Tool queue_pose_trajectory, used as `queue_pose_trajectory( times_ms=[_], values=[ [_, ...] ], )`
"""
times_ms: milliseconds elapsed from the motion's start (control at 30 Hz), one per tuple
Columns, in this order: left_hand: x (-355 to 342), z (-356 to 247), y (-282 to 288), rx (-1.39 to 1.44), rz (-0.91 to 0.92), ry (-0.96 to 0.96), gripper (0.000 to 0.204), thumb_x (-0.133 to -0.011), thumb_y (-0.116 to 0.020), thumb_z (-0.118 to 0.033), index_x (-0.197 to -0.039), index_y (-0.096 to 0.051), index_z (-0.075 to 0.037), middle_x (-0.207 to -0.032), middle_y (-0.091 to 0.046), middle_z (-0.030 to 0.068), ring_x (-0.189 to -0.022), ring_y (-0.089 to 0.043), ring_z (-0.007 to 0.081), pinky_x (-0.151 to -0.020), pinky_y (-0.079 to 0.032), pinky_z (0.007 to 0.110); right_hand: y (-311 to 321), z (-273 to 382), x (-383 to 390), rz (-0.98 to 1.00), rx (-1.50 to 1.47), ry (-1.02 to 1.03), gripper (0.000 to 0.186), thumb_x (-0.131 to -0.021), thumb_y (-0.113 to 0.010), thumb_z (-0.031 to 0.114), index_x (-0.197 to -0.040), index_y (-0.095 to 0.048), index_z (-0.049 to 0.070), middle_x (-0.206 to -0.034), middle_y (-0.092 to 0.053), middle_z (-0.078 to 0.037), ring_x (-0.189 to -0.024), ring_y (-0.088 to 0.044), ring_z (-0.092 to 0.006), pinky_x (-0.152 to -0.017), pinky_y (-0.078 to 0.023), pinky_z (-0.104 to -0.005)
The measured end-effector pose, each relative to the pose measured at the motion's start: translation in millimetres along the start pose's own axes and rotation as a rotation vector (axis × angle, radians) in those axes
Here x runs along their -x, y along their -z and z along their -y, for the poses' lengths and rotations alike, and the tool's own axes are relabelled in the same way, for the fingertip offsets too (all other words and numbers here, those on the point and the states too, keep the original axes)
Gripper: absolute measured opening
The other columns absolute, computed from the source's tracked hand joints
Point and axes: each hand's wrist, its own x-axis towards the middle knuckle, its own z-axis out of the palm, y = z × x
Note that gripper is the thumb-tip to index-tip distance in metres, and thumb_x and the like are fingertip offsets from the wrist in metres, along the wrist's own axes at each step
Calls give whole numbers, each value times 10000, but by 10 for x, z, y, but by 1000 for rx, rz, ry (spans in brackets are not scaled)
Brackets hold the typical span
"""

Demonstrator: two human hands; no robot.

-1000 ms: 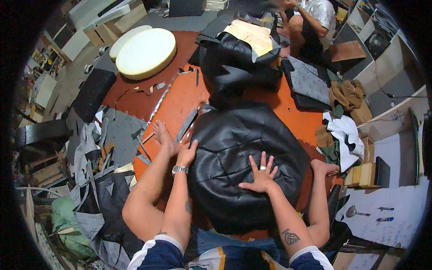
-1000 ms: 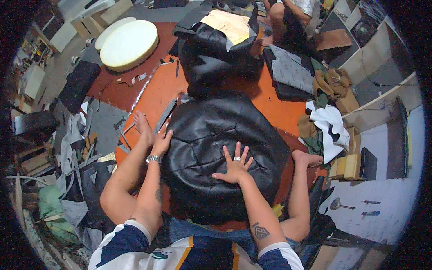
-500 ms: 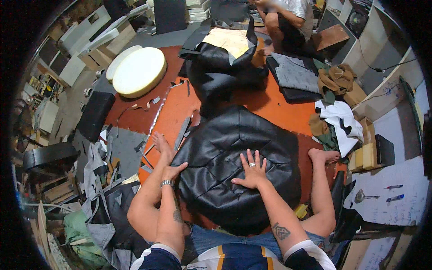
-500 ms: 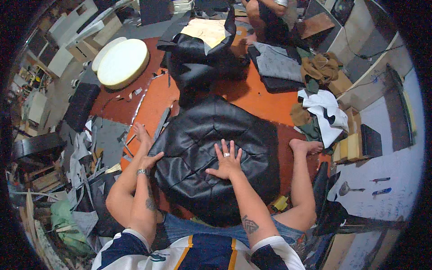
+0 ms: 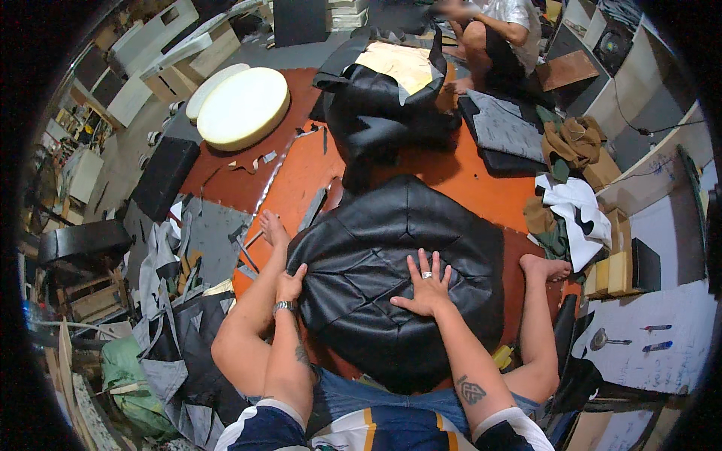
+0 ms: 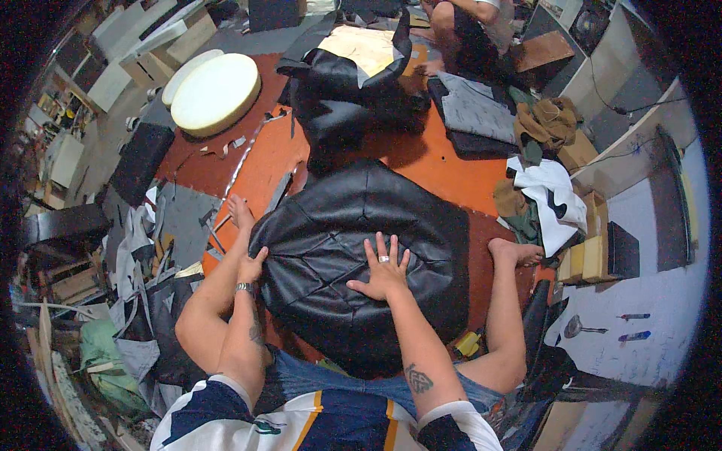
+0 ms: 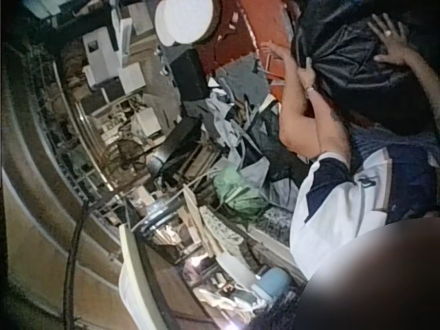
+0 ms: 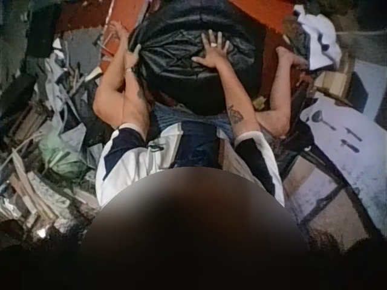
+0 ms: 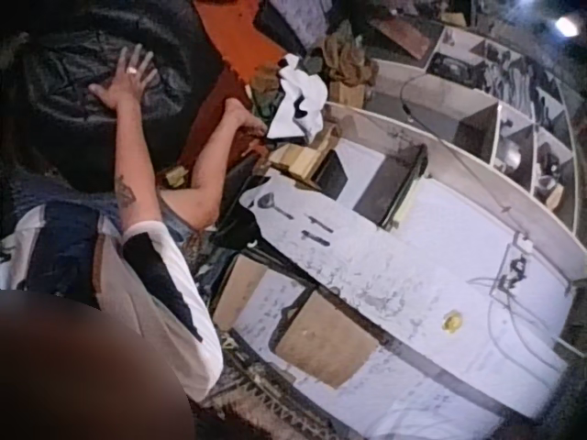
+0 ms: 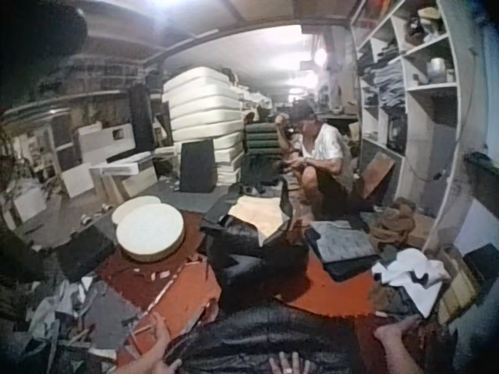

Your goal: The person sits on the floor and covers a round foam cushion with a black leather cover. They smooth the material over the foam, adjust the fit, and press the cover into place.

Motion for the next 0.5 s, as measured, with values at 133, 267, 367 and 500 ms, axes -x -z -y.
queue_pose_trajectory(
  times_ms=[133, 267, 367, 500],
  values=[
    [33, 88, -180, 247, 87, 75, 697, -946, -786, -534, -1255, -719, 87, -1170, -774, 149, -1020, -719, 244, -935, -556, 391, -3, 31, 8, -4, 7, -7, 1323, -786, -690, 852, -1743, -71, 180, -1803, 148, -127, -1632, 216, -409, -1264, 79, -677],
    [110, 30, -253, 419, 168, 262, 645, -991, -744, -527, -1253, -728, 63, -1170, -760, 116, -1013, -698, 209, -933, -550, 365, -16, 41, 6, -10, 10, -19, 1304, -794, -693, 839, -1744, -78, 191, -1806, 140, -118, -1632, 219, -401, -1265, 82, -680],
    [124, -13, -239, 450, 225, 326, 628, -995, -739, -540, -1230, -741, 43, -1157, -757, 104, -987, -696, 190, -906, -557, 369, -22, 37, -8, -16, 17, -23, 1296, -803, -690, 835, -1744, -74, 192, -1807, 134, -119, -1631, 224, -399, -1263, 77, -688],
    [84, 51, -278, 401, 220, 295, 614, -1014, -712, -539, -1219, -744, 40, -1137, -757, 94, -969, -693, 184, -893, -554, 364, -43, 34, -17, -8, 46, -34, 1306, -806, -685, 840, -1743, -57, 183, -1805, 136, -127, -1627, 233, -409, -1258, 69, -700]
  ],
)
